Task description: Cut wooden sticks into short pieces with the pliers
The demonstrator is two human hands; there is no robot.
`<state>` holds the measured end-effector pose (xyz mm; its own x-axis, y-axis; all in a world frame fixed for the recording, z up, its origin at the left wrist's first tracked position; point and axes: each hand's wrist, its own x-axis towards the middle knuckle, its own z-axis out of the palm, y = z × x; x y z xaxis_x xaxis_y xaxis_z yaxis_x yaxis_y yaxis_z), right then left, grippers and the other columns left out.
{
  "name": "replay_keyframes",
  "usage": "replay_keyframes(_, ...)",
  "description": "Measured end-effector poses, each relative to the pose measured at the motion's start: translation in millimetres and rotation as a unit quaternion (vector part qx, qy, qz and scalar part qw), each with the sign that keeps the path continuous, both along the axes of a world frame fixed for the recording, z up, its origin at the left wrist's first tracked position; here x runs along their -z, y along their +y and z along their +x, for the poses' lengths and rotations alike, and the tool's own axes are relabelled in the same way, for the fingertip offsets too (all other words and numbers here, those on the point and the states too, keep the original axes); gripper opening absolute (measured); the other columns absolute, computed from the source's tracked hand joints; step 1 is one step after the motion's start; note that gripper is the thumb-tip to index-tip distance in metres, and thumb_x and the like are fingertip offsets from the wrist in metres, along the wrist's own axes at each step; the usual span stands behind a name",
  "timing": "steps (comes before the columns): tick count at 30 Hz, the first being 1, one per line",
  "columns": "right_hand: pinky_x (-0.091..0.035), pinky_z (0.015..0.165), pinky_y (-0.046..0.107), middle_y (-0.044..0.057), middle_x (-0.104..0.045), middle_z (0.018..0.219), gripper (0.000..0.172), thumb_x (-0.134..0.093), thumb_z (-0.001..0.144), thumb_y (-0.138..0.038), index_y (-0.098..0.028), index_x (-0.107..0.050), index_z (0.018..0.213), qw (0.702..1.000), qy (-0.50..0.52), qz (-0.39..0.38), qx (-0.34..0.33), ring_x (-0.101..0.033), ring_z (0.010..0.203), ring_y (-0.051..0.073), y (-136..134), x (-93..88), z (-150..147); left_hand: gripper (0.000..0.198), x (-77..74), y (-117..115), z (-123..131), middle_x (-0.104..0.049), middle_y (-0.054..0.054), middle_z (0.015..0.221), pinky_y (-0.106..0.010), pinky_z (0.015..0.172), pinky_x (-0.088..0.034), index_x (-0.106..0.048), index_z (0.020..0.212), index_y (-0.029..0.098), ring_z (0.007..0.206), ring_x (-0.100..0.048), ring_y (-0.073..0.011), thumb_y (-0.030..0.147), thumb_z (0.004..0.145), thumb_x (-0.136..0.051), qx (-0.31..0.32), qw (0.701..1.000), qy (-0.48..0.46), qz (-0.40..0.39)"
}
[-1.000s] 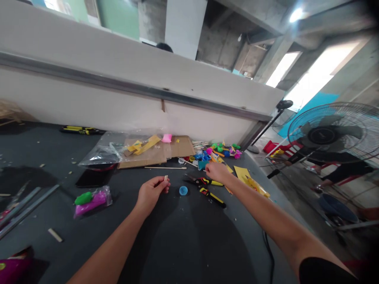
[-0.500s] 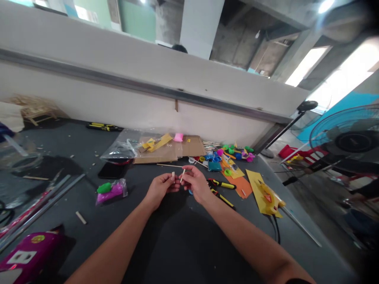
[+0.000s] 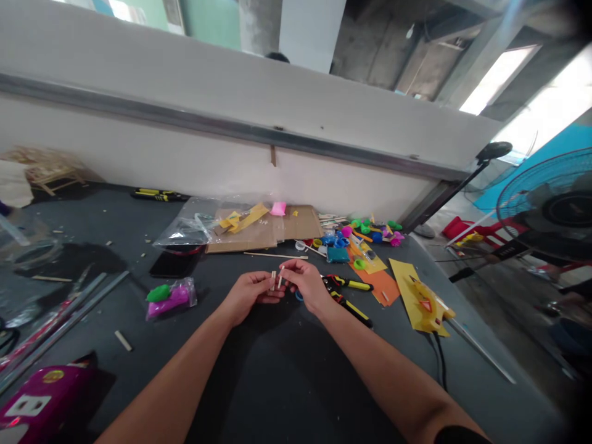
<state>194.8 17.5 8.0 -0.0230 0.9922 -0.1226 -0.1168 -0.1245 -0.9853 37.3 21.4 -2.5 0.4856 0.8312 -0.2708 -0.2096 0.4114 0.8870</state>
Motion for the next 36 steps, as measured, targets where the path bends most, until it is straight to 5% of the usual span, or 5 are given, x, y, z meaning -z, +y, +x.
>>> replay_keyframes(24, -0.031, 0.040, 0.018, -0.001, -0.060, 0.065, 0.021, -0.071, 0.059, -0.029, -0.017, -0.062, 0.073, 1.000, 0.008, 0.020, -0.007, -0.046, 0.048, 0.006, -13.1, 3.0, -0.3, 0.027, 0.2, -9.3, 5.6, -0.070, -0.009, 0.082, -0.029, 0.071, -0.053, -0.066, 0.085, 0.011, 0.069, -0.065, -0.0138, 0.032, 0.068, -0.070, 0.009, 1.000, 0.028, 0.011)
replay_keyframes(36, -0.031, 0.040, 0.018, 0.000, -0.061, 0.060, 0.019, -0.068, 0.062, -0.032, -0.016, -0.068, 0.074, 0.996, -0.078, 0.006, -0.033, -0.045, 0.046, 0.007, -14.0, -2.7, 3.2, 0.023, -0.9, -11.3, 7.3, -0.068, -0.006, 0.071, -0.031, 0.069, -0.053, -0.066, 0.075, 0.011, 0.061, -0.063, -0.0129, 0.033, 0.068, -0.069, 0.029, 0.998, 0.047, 0.026)
